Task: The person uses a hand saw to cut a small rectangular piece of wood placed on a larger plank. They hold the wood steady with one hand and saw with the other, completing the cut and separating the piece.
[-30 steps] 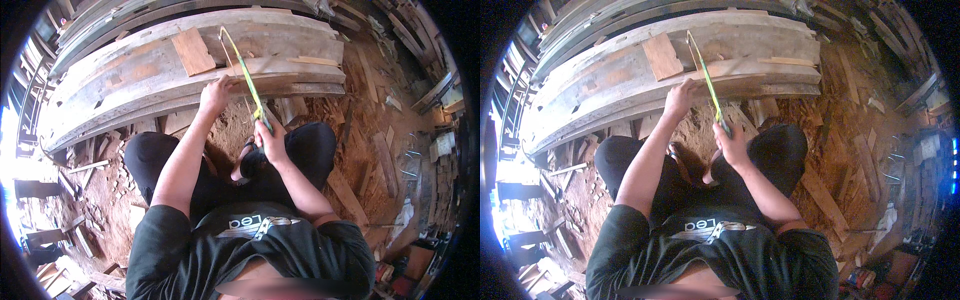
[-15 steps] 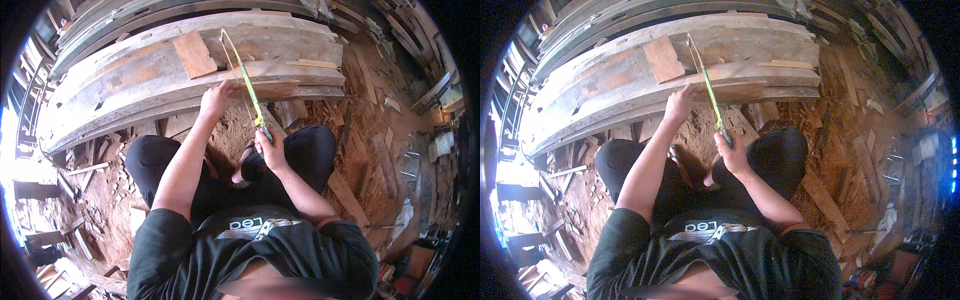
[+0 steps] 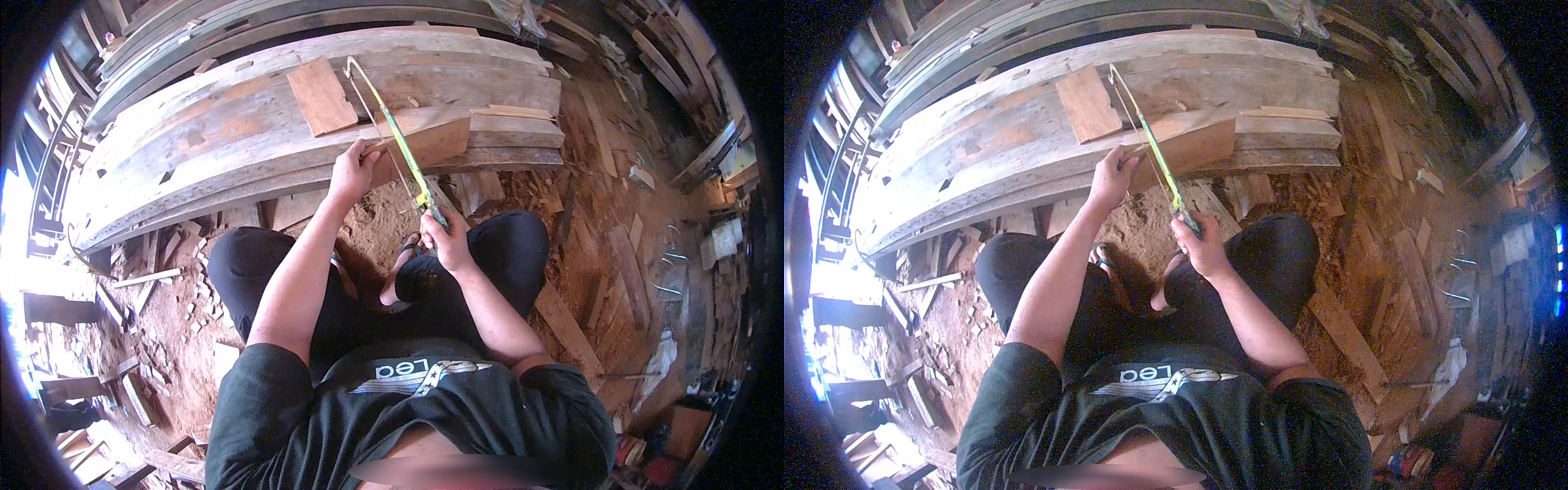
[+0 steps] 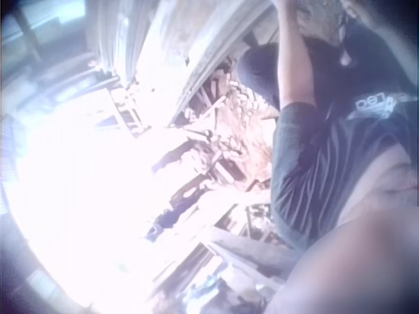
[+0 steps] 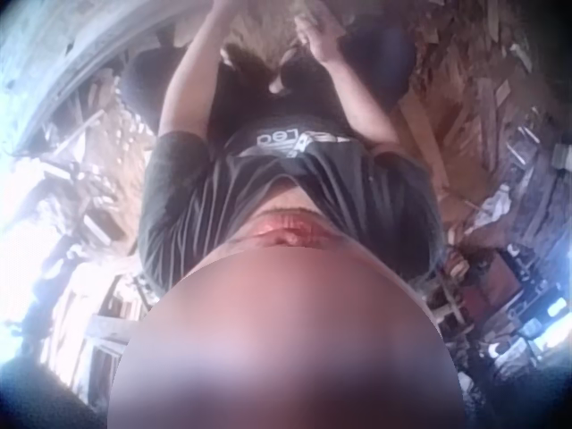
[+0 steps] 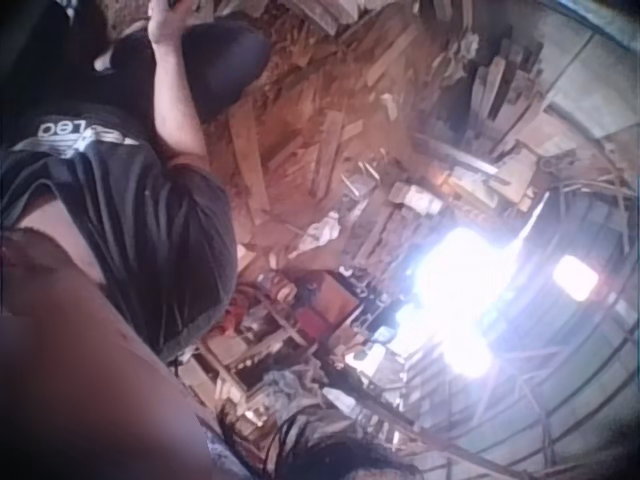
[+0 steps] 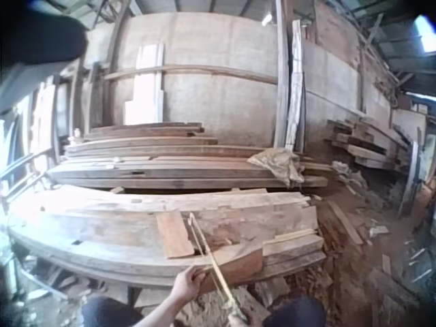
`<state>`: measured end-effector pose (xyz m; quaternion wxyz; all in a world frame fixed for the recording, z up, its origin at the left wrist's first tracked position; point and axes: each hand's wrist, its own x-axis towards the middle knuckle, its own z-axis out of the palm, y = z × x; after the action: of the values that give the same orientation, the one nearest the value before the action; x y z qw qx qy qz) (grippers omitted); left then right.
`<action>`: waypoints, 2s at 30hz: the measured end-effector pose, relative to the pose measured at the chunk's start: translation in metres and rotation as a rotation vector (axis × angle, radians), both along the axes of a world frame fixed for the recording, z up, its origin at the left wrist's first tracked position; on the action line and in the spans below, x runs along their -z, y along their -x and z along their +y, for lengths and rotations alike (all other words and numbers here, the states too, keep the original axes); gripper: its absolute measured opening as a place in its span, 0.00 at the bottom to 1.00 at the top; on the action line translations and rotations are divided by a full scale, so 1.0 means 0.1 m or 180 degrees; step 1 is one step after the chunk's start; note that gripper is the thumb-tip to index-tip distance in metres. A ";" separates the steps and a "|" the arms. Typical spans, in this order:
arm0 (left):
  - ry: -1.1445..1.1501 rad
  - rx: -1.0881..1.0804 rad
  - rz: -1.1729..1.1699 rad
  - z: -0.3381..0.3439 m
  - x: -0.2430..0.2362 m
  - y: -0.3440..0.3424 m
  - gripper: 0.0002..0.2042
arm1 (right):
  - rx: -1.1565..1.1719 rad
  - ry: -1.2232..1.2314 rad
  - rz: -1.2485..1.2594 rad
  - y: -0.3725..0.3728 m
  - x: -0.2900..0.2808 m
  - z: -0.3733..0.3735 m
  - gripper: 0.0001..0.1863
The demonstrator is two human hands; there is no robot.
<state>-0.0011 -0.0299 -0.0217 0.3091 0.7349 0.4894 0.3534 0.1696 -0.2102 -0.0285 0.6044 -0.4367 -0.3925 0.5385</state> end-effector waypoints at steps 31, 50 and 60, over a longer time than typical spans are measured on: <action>-0.0227 -0.0094 -0.0084 0.03 0.09 -0.02 0.12 | 0.0060 -0.0264 -0.1340 0.01 -0.01 -0.05 0.15; -0.0825 0.0107 0.0440 0.07 0.02 -0.05 0.08 | 0.0109 0.0292 -0.0407 0.03 -0.31 0.17 0.15; -0.1042 0.0335 0.0321 0.15 0.07 0.00 0.09 | 0.0000 0.0548 -0.1080 0.07 -0.26 0.29 0.20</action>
<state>-0.0013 -0.0154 -0.0291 0.1784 0.8168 0.4011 0.3744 0.1623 -0.1814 -0.0028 0.4899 -0.5714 -0.4412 0.4887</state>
